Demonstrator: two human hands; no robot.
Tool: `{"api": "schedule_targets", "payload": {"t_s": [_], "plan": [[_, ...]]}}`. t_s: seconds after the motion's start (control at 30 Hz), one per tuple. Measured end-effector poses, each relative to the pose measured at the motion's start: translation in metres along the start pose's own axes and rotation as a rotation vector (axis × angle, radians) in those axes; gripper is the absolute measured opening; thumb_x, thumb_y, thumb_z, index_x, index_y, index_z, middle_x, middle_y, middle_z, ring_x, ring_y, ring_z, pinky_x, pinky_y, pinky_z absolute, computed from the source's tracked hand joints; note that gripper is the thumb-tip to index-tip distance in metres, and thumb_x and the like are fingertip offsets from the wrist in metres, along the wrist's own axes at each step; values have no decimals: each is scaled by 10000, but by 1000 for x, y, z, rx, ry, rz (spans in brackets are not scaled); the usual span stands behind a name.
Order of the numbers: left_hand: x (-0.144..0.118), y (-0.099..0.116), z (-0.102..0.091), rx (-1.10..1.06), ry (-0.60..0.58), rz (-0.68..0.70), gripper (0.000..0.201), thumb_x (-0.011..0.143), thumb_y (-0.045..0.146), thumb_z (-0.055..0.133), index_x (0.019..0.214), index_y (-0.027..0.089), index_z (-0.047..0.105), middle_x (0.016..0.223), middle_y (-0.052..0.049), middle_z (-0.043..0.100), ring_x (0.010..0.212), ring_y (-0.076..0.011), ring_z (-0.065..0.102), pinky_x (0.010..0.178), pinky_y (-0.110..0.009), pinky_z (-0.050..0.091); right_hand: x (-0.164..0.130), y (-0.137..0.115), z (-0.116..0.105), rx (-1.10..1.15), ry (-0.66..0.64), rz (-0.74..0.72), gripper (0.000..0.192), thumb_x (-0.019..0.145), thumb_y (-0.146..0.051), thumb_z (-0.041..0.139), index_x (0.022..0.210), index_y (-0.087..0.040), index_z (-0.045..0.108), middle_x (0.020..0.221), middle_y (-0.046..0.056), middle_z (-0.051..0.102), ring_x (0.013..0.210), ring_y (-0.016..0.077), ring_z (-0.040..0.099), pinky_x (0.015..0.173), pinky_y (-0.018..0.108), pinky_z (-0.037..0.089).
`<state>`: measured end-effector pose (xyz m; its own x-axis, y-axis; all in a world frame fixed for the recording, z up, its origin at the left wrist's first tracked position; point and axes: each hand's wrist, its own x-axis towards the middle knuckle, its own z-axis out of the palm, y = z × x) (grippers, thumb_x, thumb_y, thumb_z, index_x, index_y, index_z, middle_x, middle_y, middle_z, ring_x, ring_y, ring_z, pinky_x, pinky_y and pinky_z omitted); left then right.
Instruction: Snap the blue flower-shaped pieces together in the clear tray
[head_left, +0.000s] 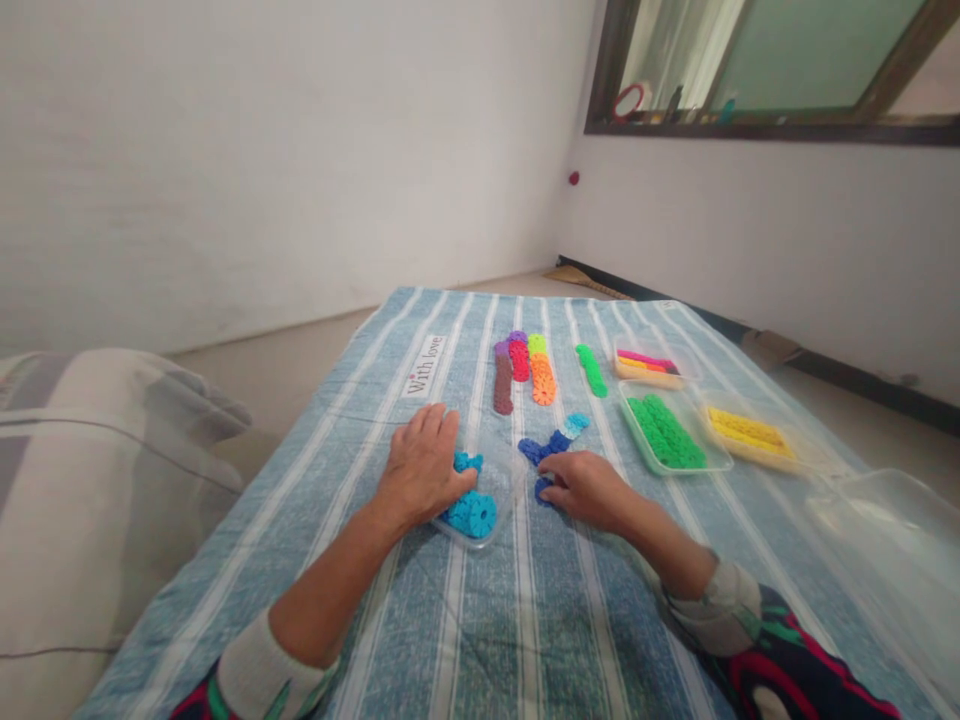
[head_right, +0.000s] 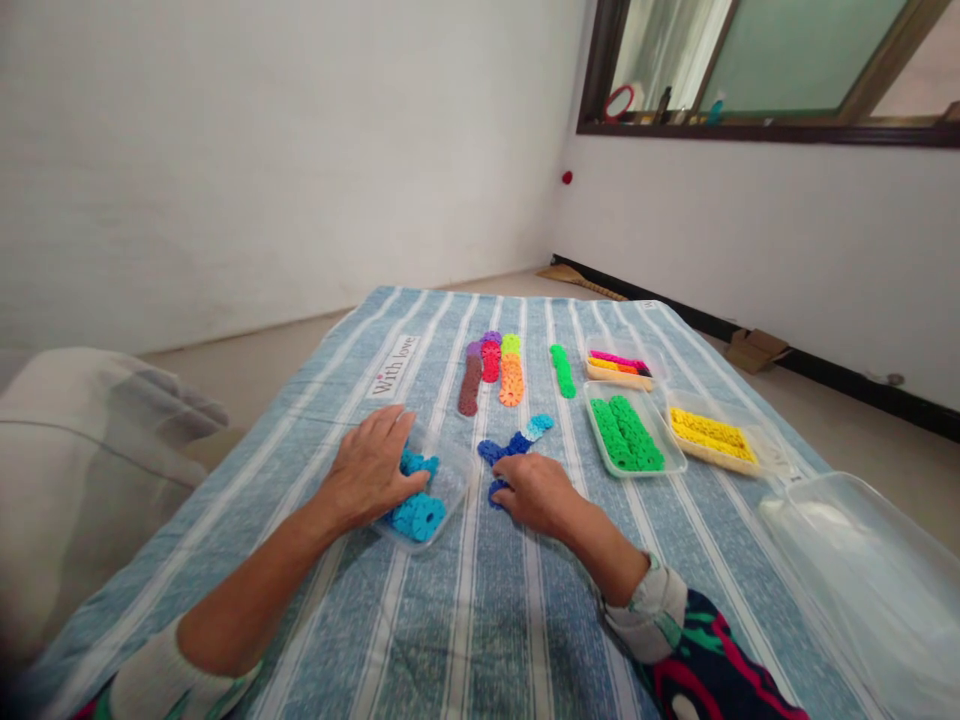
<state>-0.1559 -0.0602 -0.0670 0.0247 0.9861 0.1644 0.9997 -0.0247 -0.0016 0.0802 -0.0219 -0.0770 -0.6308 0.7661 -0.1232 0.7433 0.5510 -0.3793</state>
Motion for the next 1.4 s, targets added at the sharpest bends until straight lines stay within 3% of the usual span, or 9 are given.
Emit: {"api": "schedule_targets", "payload": {"t_s": [0.13, 0.33, 0.5, 0.6, 0.83, 0.97, 1.2, 1.4], "plan": [[0, 1, -1, -11, -21, -8, 696, 729, 364, 578, 1353, 81, 454, 1486, -216, 421, 1394, -356, 356, 1113, -504, 335, 0, 0, -1, -14, -28, 12, 149, 837, -296, 631, 929, -199, 696, 887, 60, 712, 858, 227, 645, 688, 288, 375], [1, 0, 0, -23, -22, -6, 700, 728, 370, 578, 1355, 84, 457, 1493, -208, 416, 1396, -353, 351, 1110, -501, 334, -2, 3, -1, 195, -6, 65, 98, 754, -200, 696, 845, -188, 664, 714, -9, 640, 680, 149, 587, 617, 248, 354], [0, -1, 0, -32, -35, -5, 712, 723, 369, 592, 1359, 80, 459, 1489, -208, 420, 1395, -356, 354, 1115, -497, 331, -4, 3, -3, 317, 16, -7, 139, 722, -107, 693, 669, -174, 584, 603, -58, 522, 590, 102, 488, 565, 230, 311], [1, -2, 0, -34, -41, -3, 722, 724, 374, 602, 1368, 86, 449, 1498, -211, 412, 1403, -358, 344, 1122, -502, 323, -6, 0, -10, 343, 74, -53, 155, 738, -88, 684, 667, -170, 573, 587, -66, 503, 578, 93, 475, 565, 224, 312], [0, -3, 5, -67, 22, 0, 719, 719, 352, 621, 1361, 81, 445, 1502, -230, 405, 1406, -369, 348, 1124, -519, 314, -15, -18, -14, 149, 224, -180, 84, 792, -122, 681, 763, -166, 615, 726, -11, 611, 672, 124, 549, 624, 243, 345], [-2, 0, 2, -53, 76, 39, 636, 707, 305, 637, 1289, 94, 491, 1508, -239, 396, 1421, -382, 324, 1125, -551, 300, -18, -22, -8, 3, 195, -234, 25, 835, -153, 650, 828, -163, 628, 812, 28, 649, 726, 155, 594, 633, 260, 358], [-3, 3, 0, -51, 130, 151, 316, 691, 188, 617, 1002, 137, 598, 1486, -244, 408, 1416, -390, 328, 1110, -528, 338, -17, -22, -7, -70, 149, -230, 38, 867, -193, 630, 845, -162, 633, 844, 40, 664, 751, 165, 616, 634, 265, 358], [-2, -1, 5, -110, 114, 228, 346, 683, 154, 633, 1023, 204, 673, 1492, -152, 419, 1418, -396, 316, 1101, -545, 341, -18, -24, -11, -70, 102, -178, 27, 850, -179, 638, 851, -153, 645, 846, 44, 675, 745, 158, 604, 635, 264, 333]]}}
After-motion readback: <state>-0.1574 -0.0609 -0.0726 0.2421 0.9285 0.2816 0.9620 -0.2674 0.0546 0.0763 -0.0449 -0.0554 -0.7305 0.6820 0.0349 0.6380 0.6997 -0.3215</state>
